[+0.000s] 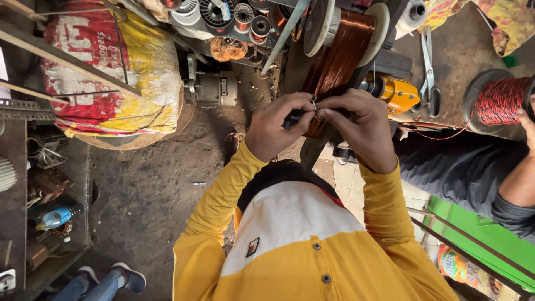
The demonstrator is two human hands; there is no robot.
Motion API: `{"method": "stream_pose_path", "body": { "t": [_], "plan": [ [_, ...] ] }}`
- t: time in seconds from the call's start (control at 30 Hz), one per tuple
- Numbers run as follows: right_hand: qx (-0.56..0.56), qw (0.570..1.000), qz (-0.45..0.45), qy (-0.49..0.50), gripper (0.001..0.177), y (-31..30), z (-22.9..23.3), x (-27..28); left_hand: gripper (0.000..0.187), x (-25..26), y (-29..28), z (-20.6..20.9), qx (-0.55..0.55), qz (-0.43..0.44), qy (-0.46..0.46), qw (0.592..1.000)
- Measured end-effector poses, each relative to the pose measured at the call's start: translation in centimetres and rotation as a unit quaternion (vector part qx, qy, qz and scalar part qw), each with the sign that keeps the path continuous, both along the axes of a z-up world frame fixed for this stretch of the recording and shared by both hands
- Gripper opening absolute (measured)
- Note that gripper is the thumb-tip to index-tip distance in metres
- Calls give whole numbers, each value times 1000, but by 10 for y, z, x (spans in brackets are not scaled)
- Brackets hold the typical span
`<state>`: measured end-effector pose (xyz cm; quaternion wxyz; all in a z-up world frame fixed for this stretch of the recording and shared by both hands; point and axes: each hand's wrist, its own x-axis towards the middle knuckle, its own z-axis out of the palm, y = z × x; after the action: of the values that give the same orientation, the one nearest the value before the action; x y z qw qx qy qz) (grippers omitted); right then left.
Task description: The person winds copper wire onto a motor stator using a winding machine. They secure the wire with a thin tie, cut the tie with scissors, and repeat the winding process multiple times.
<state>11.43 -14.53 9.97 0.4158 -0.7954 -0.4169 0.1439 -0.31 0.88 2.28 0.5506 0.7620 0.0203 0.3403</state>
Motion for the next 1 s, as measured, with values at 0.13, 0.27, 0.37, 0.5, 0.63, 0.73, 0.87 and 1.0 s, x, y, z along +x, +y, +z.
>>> {"method": "stream_pose_path", "body": {
  "t": [0.13, 0.27, 0.37, 0.5, 0.63, 0.73, 0.87, 1.0],
  "plan": [
    [-2, 1000, -2, -17, 16, 1, -1, 1, 23, 2, -3, -1, 12, 21, -9, 1000],
    [-7, 998, 0, -64, 17, 2, -3, 1, 25, 5, -6, -3, -9, 27, 2, 1000],
    [14, 997, -19, -74, 18, 0, -5, -2, 28, 6, -8, -6, -15, 42, -6, 999],
    [30, 997, -36, -66, 16, -7, -7, -8, 28, 8, -9, -12, -29, 41, 4, 999],
    [16, 992, -45, -115, 17, -10, -9, -9, 27, 13, -11, -14, -53, 50, 3, 997],
    [25, 989, -33, -143, 18, -9, -10, -10, 26, 15, -12, -16, -74, 48, 8, 996],
    [24, 967, 8, -252, 35, -9, -11, -15, 25, 15, -13, -18, -81, 49, 9, 995],
    [9, 932, 22, -363, 36, -5, -17, -16, 24, 14, -13, -18, -79, 44, 17, 996]
  ]
}}
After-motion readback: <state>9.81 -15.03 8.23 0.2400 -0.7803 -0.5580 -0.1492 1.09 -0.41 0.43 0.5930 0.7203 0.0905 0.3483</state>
